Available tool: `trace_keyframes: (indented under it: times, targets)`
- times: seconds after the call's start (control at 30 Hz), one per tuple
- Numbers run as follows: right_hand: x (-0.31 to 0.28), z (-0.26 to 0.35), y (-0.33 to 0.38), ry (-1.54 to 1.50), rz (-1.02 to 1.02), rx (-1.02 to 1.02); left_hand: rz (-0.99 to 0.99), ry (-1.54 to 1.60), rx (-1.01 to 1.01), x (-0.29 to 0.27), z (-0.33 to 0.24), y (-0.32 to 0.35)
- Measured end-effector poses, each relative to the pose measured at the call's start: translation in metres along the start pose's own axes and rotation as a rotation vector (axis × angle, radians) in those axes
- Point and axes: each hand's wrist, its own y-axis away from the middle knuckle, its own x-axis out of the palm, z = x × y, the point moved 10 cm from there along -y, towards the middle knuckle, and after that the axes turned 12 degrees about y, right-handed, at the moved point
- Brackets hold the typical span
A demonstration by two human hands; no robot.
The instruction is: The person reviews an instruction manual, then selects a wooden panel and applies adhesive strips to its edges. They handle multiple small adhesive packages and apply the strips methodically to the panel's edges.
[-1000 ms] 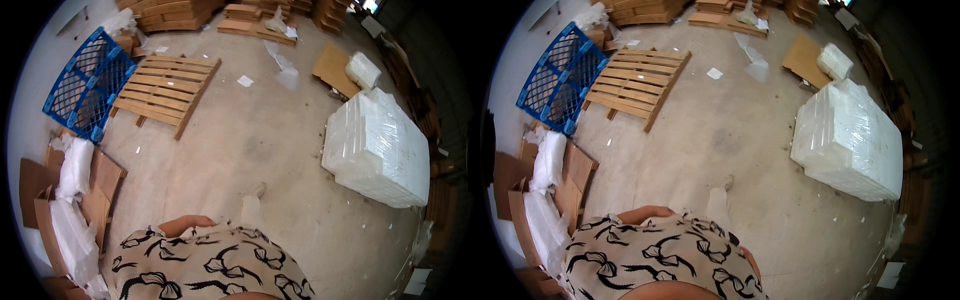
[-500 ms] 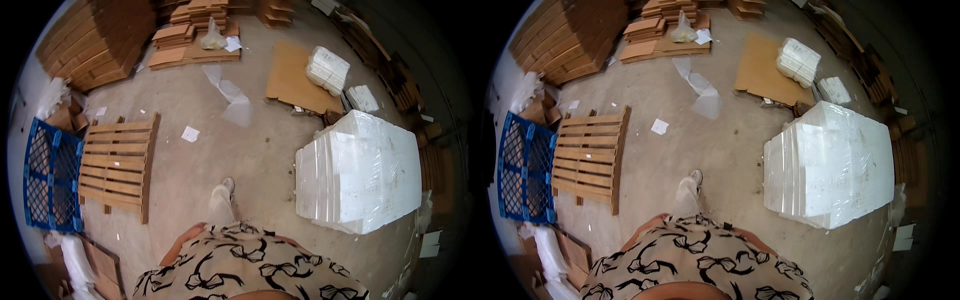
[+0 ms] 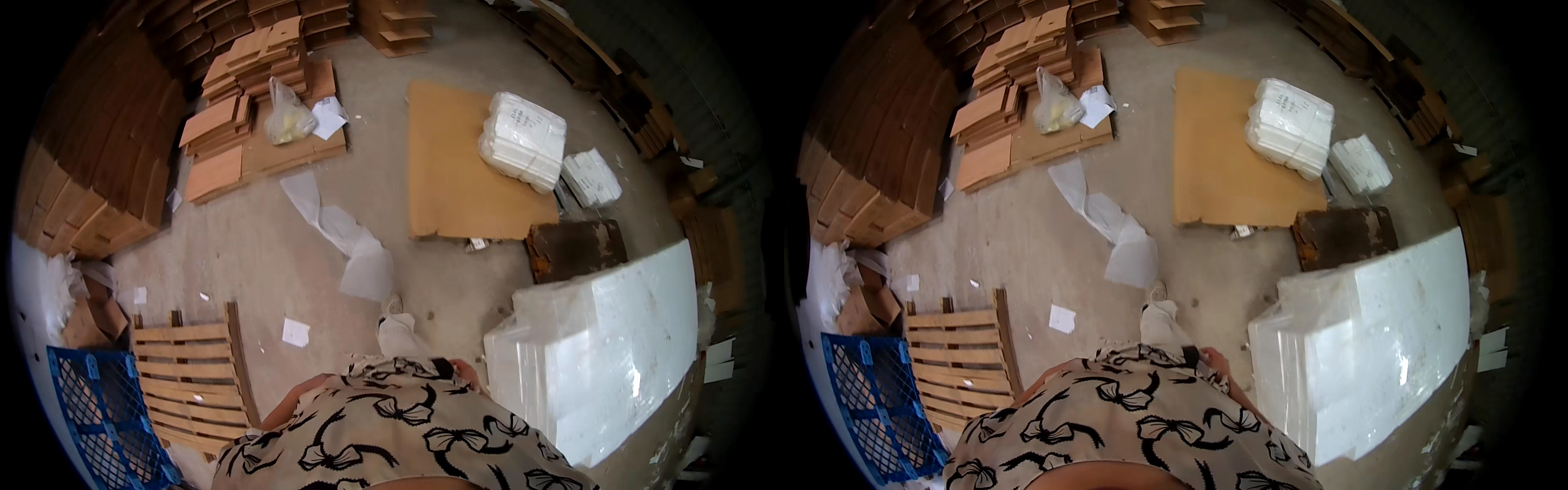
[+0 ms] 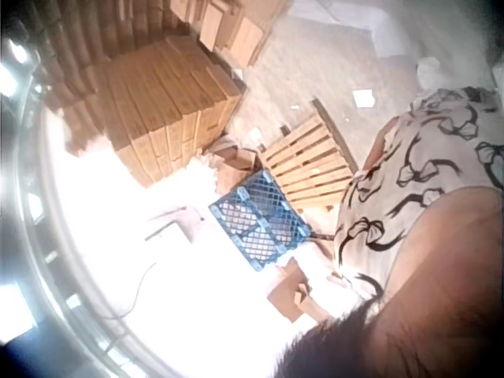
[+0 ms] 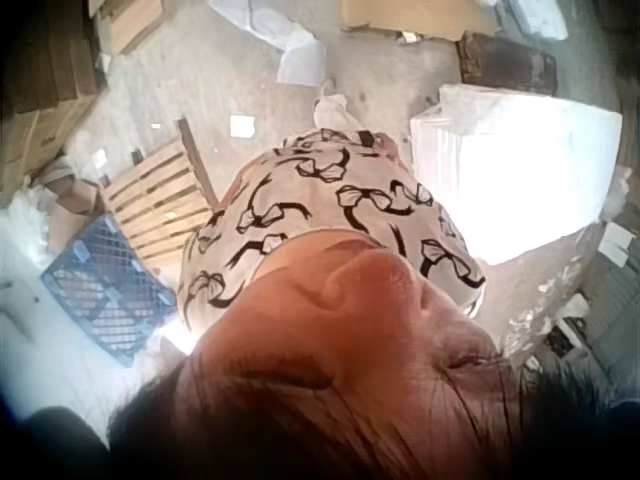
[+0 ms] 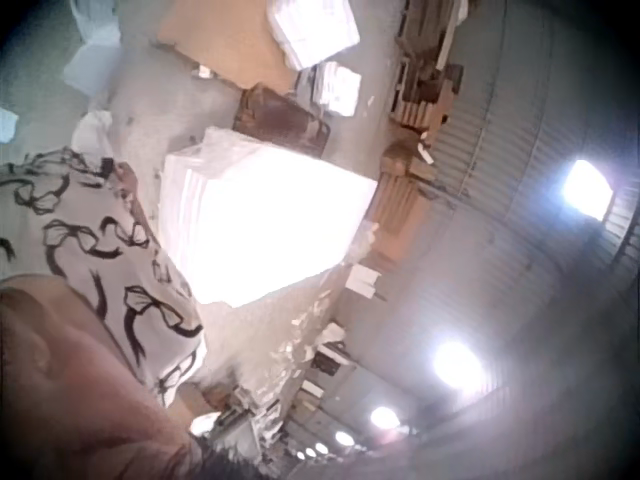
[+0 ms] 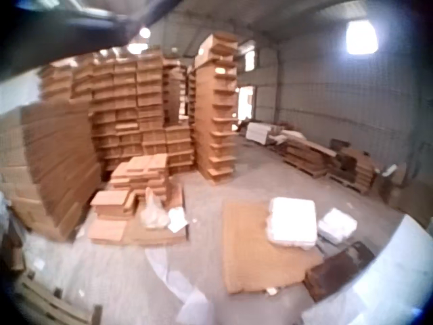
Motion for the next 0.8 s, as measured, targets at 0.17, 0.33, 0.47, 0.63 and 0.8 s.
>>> trace_keyframes:
  times: [0.17, 0.33, 0.47, 0.63, 0.8]
  targets:
    - [-0.111, 0.21, -0.142, 0.331, 0.093, -0.027, -0.328, 0.258, -0.09, -0.142, -0.13, 0.011]
    - [-0.122, 0.226, -0.297, 0.158, 0.258, -0.186, -0.527, 0.401, -0.043, -0.279, -0.259, -0.024]
    - [-0.208, 0.32, -0.389, 0.195, 0.293, -0.115, -0.476, 0.248, -0.037, -0.391, -0.346, -0.117]
    - [-0.301, 0.4, -0.506, 0.075, 0.228, -0.115, -0.322, 0.057, -0.012, -0.527, -0.483, -0.236]
    - [-0.38, 0.458, -0.606, -0.079, 0.179, -0.133, -0.028, -0.198, -0.226, -0.589, -0.553, -0.285]
